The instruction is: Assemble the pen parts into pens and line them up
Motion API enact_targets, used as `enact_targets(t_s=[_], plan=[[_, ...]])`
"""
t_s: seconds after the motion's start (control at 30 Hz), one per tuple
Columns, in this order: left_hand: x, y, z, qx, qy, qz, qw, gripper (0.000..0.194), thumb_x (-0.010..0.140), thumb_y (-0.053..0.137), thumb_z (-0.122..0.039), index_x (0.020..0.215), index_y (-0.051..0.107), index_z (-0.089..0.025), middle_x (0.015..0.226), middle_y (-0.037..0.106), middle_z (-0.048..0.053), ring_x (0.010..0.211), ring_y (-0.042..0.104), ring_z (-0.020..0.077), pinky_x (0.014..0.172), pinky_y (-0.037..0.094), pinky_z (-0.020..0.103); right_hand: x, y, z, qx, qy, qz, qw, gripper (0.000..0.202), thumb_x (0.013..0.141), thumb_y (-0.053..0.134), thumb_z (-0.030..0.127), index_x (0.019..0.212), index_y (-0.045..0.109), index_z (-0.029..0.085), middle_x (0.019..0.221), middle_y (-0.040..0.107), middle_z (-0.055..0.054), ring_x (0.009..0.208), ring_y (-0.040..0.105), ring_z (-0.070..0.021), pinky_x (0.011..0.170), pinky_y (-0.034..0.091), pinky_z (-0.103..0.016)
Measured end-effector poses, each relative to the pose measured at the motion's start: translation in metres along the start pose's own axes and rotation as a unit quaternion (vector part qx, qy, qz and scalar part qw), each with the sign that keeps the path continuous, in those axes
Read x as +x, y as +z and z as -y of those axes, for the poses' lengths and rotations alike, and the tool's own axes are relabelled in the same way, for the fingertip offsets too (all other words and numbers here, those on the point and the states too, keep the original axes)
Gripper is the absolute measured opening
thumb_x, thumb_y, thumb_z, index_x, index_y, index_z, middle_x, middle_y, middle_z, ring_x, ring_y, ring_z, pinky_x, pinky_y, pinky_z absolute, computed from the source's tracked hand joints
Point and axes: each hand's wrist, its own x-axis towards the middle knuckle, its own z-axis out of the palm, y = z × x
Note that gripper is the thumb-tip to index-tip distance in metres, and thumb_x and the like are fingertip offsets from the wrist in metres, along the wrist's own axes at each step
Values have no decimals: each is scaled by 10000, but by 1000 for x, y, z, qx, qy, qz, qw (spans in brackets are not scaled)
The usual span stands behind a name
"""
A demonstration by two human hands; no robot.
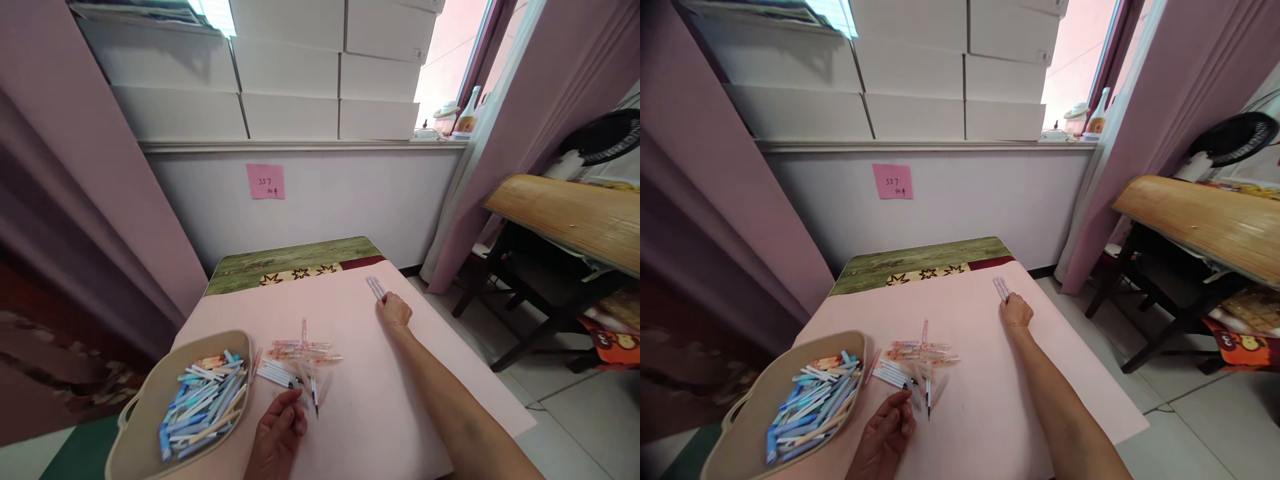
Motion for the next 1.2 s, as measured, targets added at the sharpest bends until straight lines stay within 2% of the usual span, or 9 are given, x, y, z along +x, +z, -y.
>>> enact_targets(t_s=[0.17, 0.3, 0.4, 0.5, 0.57, 0.63, 0.8, 1.03, 1.2], plan=[[-18, -3, -5, 46, 10, -22, 999, 306, 619, 810, -281, 883, 732, -147, 665, 626, 30, 533, 514, 91, 524, 425, 204, -8, -18, -5, 19, -27, 15, 999, 275, 823, 546, 372, 985, 675, 191, 947, 692, -111, 833, 645, -245, 699, 431, -321], [-37, -20, -16, 202, 26, -86, 975, 265, 620, 801, -306, 810, 719, -141, 610, 616, 17, 494, 491, 102, 481, 395, 209, -46, -25, -2, 66, -91, 32, 993, 291, 863, 497, 448, 951, 664, 227, 933, 695, -50, 819, 630, -197, 703, 423, -280], [-47, -32, -21, 326, 56, -147, 932, 279, 588, 807, -335, 789, 708, -169, 606, 601, 6, 493, 494, 136, 443, 387, 228, -100, -26, 4, 232, -191, 91, 949, 287, 853, 518, 462, 872, 662, 214, 754, 675, -26, 661, 610, -177, 639, 434, -272], [-45, -34, -22, 459, 150, -170, 859, 348, 570, 805, -309, 890, 714, -205, 782, 647, 46, 602, 546, 181, 577, 467, 299, -157, -23, 11, 299, -245, 203, 900, 257, 807, 591, 441, 929, 644, 222, 710, 644, -6, 553, 572, -160, 563, 440, -274], [-38, -30, -20, 517, 198, -172, 815, 439, 577, 790, -286, 1000, 694, -218, 943, 647, 75, 623, 541, 184, 686, 482, 359, -184, -19, 14, 309, -236, 223, 894, 349, 725, 679, 398, 1021, 618, 225, 854, 651, -27, 539, 563, -150, 573, 469, -297], [-28, -25, -16, 536, 209, -173, 800, 563, 580, 775, -279, 1124, 641, -221, 1090, 612, 103, 603, 523, 174, 729, 483, 404, -202, -15, 16, 306, -225, 219, 899, 560, 651, 728, 335, 1174, 554, 237, 1117, 607, -78, 566, 571, -143, 607, 505, -329], [0, -19, -7, 550, 206, -133, 798, 655, 602, 745, -247, 1230, 561, -215, 1230, 535, 130, 753, 572, 222, 828, 471, 459, -211, -1, 25, 282, -231, 230, 903, 910, 574, 747, 204, 1389, 353, 302, 1489, 279, -116, 677, 600, -151, 702, 550, -385], [31, -11, -10, 583, 256, -80, 767, 461, 729, 638, -198, 1187, 578, -208, 1208, 543, 128, 1142, 506, 312, 972, 398, 482, -195, 19, 49, 353, -283, 231, 862, 735, 628, 726, 168, 1307, 453, 230, 1331, 448, -135, 709, 564, -151, 670, 558, -344], [34, -12, -14, 564, 277, -86, 773, 424, 789, 599, -231, 1211, 574, -204, 1217, 541, 141, 1189, 480, 318, 997, 378, 485, -190, 13, 51, 428, -278, 239, 826, 481, 720, 710, 270, 1171, 556, 208, 1115, 569, -92, 782, 601, -171, 700, 555, -315]])
